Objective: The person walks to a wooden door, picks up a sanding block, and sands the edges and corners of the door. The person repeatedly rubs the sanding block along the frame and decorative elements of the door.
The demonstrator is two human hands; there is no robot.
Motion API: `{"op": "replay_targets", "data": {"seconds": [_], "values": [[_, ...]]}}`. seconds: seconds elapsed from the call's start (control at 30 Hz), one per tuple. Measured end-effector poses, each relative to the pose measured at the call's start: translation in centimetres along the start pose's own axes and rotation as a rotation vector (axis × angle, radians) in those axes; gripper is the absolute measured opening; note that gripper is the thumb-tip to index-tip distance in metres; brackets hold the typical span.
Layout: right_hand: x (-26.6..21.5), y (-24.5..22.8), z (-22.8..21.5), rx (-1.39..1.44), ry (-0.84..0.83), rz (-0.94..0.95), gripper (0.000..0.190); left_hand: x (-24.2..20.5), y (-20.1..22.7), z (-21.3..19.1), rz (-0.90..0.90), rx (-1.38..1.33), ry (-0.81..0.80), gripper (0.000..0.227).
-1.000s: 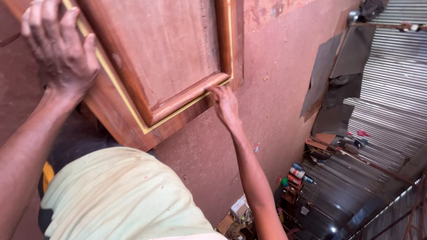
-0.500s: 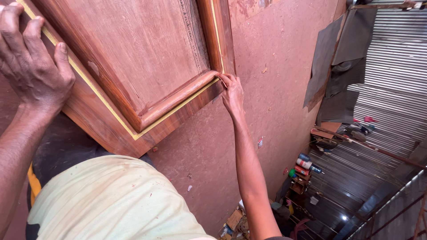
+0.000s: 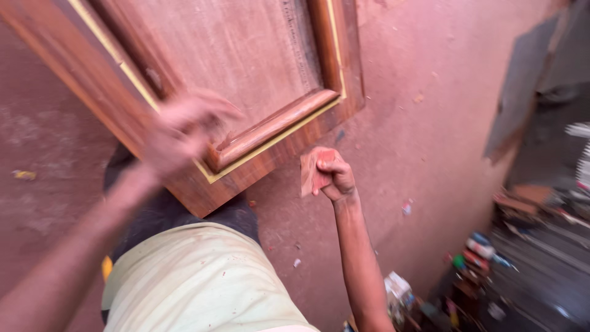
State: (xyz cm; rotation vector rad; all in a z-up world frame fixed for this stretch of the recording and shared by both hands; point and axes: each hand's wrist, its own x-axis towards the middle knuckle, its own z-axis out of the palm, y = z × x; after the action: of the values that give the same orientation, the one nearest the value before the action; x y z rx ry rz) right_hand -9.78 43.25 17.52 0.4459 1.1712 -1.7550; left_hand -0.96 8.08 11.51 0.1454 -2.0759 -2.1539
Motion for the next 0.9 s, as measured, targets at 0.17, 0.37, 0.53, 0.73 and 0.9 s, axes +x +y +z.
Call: {"op": "replay_targets", "data": {"seconds": [0.17, 0.37, 0.53, 0.73, 0.9], "values": [[-1.8, 1.7, -2.5, 0.107, -0.202, 0.135, 0.021, -3.6, 4.3, 10.9, 0.049, -0.197, -0.250, 0.050], [-7.5, 2.5, -10.2, 0.127, -0.310, 0.164, 0.019, -6.8, 6.7, 20.4, 0.002, -0.152, -0.386, 0.066], [-12.1, 3.1, -15.6, 0.131, -0.339, 0.106, 0.025, -7.5, 8.5, 26.9, 0.026, -0.110, -0.499, 0.068], [-14.2, 3.6, -19.4, 0.183, -0.335, 0.023, 0.026, -7.4, 8.4, 31.1, 0.149, -0.035, -0.583, 0.069], [-13.4, 2.9, -20.1, 0.172, -0.351, 0.027, 0.024, -6.3, 7.2, 31.6, 0.079, -0.078, -0.604, 0.066]]}}
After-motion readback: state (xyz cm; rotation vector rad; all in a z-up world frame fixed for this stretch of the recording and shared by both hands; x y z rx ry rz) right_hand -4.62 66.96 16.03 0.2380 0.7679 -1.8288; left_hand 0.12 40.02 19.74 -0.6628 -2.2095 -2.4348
